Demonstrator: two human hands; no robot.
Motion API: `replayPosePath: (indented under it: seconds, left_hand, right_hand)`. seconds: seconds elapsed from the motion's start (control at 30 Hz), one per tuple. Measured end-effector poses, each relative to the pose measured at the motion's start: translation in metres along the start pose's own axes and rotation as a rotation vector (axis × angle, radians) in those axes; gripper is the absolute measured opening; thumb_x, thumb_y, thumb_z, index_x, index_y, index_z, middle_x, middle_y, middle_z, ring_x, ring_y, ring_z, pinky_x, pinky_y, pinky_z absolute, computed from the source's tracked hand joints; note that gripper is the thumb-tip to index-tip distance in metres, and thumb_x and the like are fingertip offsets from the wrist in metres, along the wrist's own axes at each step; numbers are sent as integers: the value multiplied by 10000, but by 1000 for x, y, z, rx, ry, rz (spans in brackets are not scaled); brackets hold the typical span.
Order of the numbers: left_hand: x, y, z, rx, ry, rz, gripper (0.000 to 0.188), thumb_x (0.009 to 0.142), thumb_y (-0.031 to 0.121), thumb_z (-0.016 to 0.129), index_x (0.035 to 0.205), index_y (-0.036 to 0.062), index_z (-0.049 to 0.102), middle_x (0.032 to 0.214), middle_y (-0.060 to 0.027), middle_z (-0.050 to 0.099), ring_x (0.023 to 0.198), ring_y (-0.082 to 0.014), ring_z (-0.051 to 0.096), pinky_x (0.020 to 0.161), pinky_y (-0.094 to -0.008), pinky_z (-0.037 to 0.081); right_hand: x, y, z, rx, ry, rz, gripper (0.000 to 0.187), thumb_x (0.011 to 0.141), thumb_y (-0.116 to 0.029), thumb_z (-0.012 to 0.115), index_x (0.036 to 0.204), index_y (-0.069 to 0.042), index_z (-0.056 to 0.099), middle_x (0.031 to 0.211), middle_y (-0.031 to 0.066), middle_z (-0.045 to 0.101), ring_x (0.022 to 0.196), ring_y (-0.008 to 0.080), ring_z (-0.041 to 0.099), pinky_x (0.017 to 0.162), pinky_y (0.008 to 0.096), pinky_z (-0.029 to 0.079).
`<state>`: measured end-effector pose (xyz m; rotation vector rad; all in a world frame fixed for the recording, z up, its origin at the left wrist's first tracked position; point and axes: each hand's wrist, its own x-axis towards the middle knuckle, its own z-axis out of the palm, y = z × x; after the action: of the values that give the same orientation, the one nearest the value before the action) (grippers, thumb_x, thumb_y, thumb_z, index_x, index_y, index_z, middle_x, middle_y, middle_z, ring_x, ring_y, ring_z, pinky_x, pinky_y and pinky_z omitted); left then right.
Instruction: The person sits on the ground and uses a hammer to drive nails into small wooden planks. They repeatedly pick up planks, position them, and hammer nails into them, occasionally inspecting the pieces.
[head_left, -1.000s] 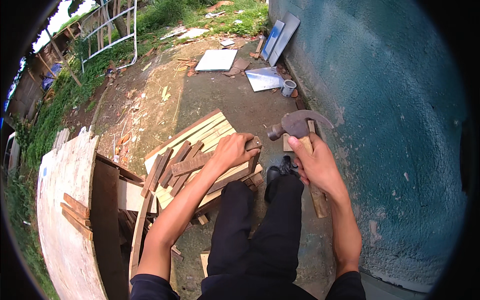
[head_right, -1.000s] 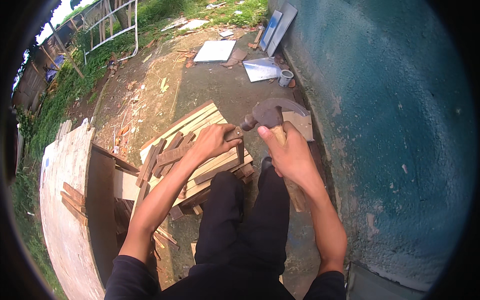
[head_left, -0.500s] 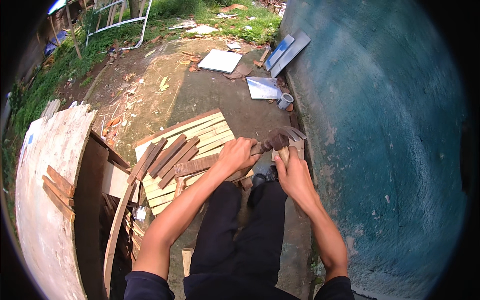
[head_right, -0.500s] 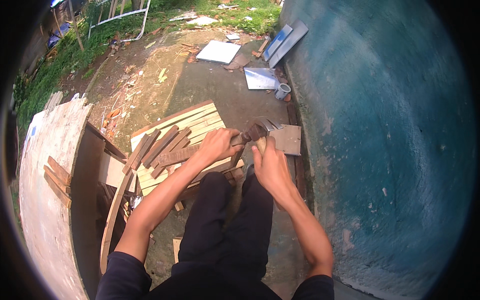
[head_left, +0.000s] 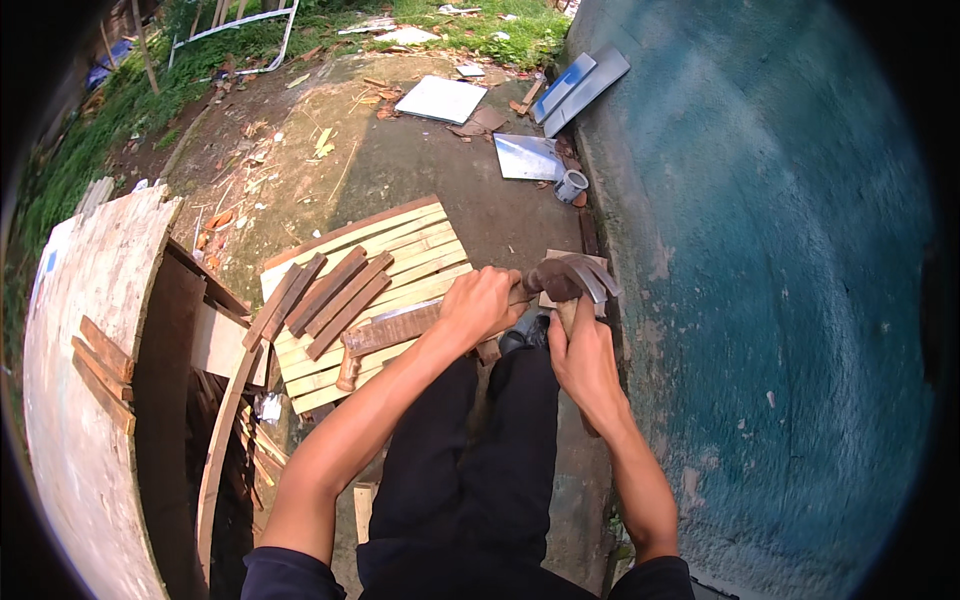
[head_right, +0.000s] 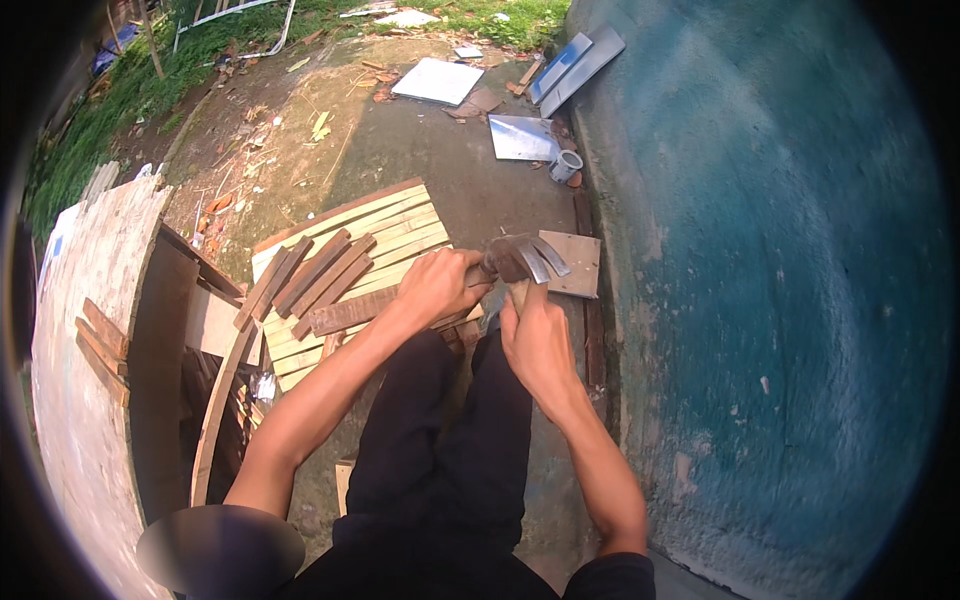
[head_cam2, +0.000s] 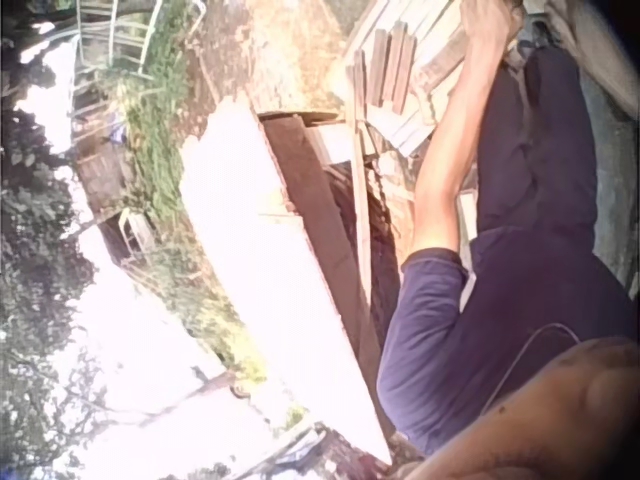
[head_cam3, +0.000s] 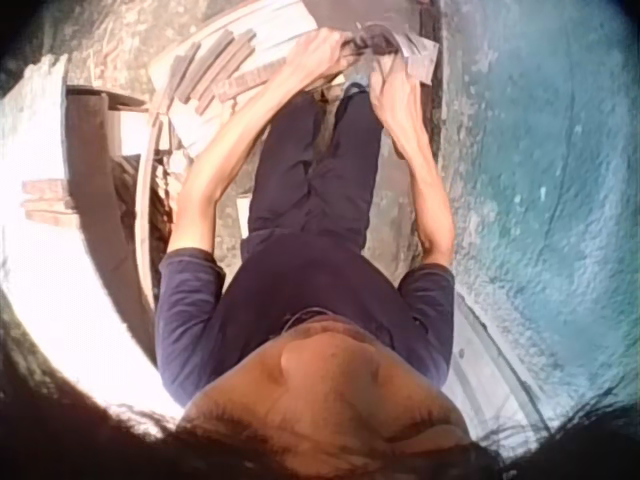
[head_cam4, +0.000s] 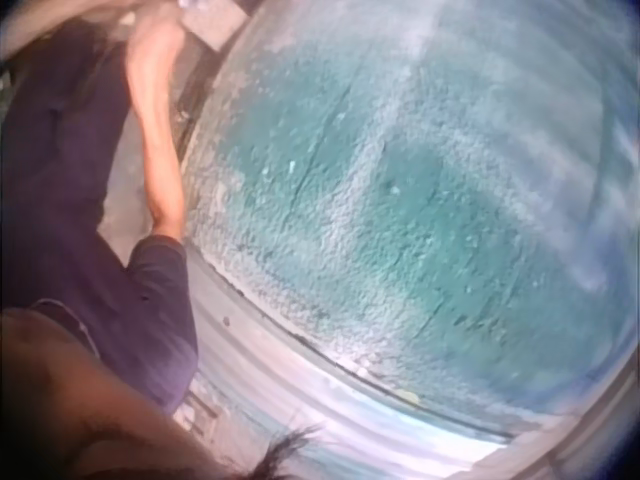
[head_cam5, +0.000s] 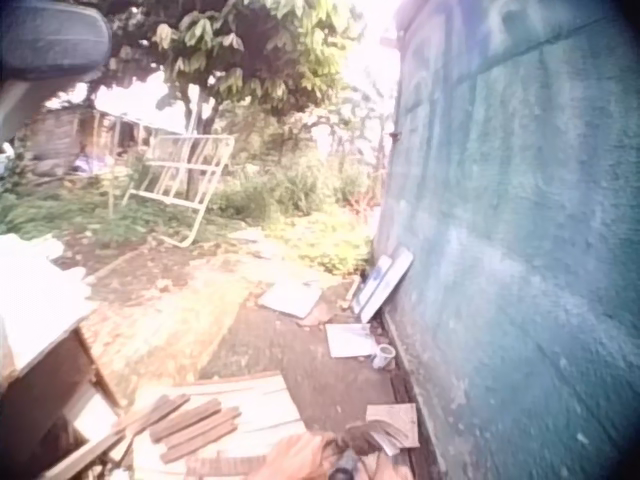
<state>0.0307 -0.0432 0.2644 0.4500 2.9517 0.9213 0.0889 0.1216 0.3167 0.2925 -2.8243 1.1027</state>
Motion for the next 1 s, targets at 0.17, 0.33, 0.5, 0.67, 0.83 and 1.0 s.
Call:
replayPosePath:
  seconds: [0.17,0.33,0.5,0.67,0.83,1.0]
  left_hand:
    - [1,-4,-4,-13,9,5,435,764,301,761,1088,15,706,915,-250,701,924,-405,674,834,-459,542]
    - [1,-6,2,23,105,65,351,764,262,758,1006,13,706,805,-232,692,815,-389,690,732,-451,553]
    - [0,-7,2,-11,-7,15,431,771,295,753,1102,23,705,928,-262,696,933,-402,674,829,-465,539]
    - [2,-4,0,-14,-44,-18,431,771,302,757,1094,19,708,923,-275,690,925,-410,672,819,-465,538]
    - [0,-7,1,-17,2,26,435,764,298,764,1091,16,710,897,-262,695,912,-411,674,825,-464,539]
    - [1,-9,6,-7,98,113,376,746,252,767,1030,13,710,801,-238,690,813,-401,691,732,-458,559]
  right_hand:
    - [-2,-1,-6,-34,64,51,324,936,-96,564,1152,121,460,769,346,618,763,521,621,618,534,484]
    - [-4,-5,1,-46,52,-30,332,907,-49,574,1159,141,471,754,352,591,742,517,616,612,531,480]
    - [-5,-2,1,-27,124,48,310,928,-113,559,1156,85,491,789,341,616,783,533,610,638,530,481]
    - [-6,0,5,-34,120,4,325,910,-90,563,1153,108,478,775,346,605,785,532,608,624,526,481]
    - [-7,6,12,-10,134,4,325,892,-50,553,1157,122,473,743,346,601,732,522,616,609,530,484]
    - [-10,11,10,-49,137,10,335,899,-94,568,1156,96,464,791,352,615,798,529,619,653,537,486]
